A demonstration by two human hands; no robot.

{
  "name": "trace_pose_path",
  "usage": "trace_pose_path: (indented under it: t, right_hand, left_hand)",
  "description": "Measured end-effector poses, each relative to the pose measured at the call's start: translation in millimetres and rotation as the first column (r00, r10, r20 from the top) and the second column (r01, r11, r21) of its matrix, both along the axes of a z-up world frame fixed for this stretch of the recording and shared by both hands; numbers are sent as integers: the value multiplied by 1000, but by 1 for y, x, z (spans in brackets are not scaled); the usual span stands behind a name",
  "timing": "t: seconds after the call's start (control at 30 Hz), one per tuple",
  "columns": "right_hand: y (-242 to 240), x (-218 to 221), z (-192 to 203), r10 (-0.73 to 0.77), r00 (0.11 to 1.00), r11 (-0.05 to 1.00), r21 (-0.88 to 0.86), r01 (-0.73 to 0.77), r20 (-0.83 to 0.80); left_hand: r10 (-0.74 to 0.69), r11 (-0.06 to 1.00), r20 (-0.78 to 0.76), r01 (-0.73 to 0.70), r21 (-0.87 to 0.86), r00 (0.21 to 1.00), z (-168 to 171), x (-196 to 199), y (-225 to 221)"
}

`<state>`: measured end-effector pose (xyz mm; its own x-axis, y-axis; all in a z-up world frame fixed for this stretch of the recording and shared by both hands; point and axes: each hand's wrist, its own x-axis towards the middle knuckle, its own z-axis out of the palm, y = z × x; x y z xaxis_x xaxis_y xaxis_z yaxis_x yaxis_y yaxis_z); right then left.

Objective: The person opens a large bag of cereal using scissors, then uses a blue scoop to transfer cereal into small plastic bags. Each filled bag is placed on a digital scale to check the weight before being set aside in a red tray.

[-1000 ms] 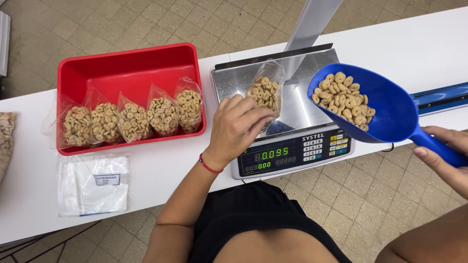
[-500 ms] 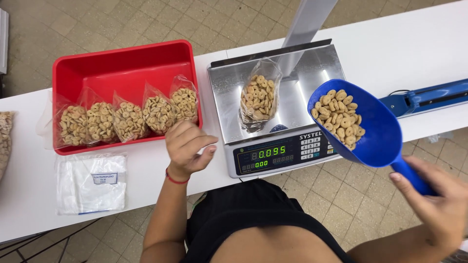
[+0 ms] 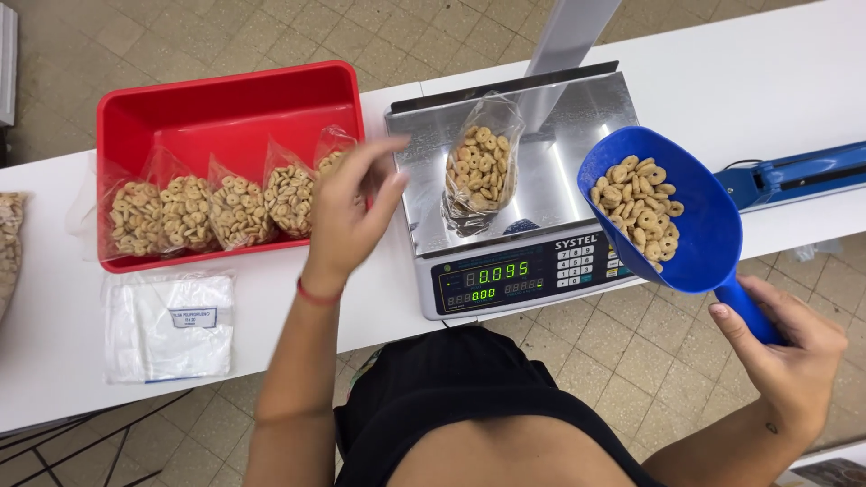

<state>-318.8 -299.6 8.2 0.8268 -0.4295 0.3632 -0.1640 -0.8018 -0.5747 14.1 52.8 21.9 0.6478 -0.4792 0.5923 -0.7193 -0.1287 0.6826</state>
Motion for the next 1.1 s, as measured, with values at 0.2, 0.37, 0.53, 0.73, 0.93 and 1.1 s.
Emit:
trace_pose_path:
  t: [0.2,0.37,0.53,0.73,0.93,1.1]
  right_hand:
    - [12,2,6,4,1000,1000,-27,-3,23]
    - [16,-11,2,-59,998,998,-34,59,10]
    - [27,-21,6,-141,990,990,-14,140,-13]
    - [22,-14,38,-72,996,976,-208,62,-44]
    - [19,25,101,56,972,963,-246,-113,-227]
    - [12,53,120,-17,938,932,-346,-111,-347]
  left_hand:
    - [-294,894,35,262,365,955,60,68,-82]
    - [-443,489,-28,268,830,896,40,101,-155]
    - [-553,543,155,213,812,819,38,100,-176]
    - [-573,655,235,267,706,785,34,101,-160]
    - [-464,796,151,337,502,873,49,88,-92]
    - [-174,973,188,199,-120,967,25,41,-41]
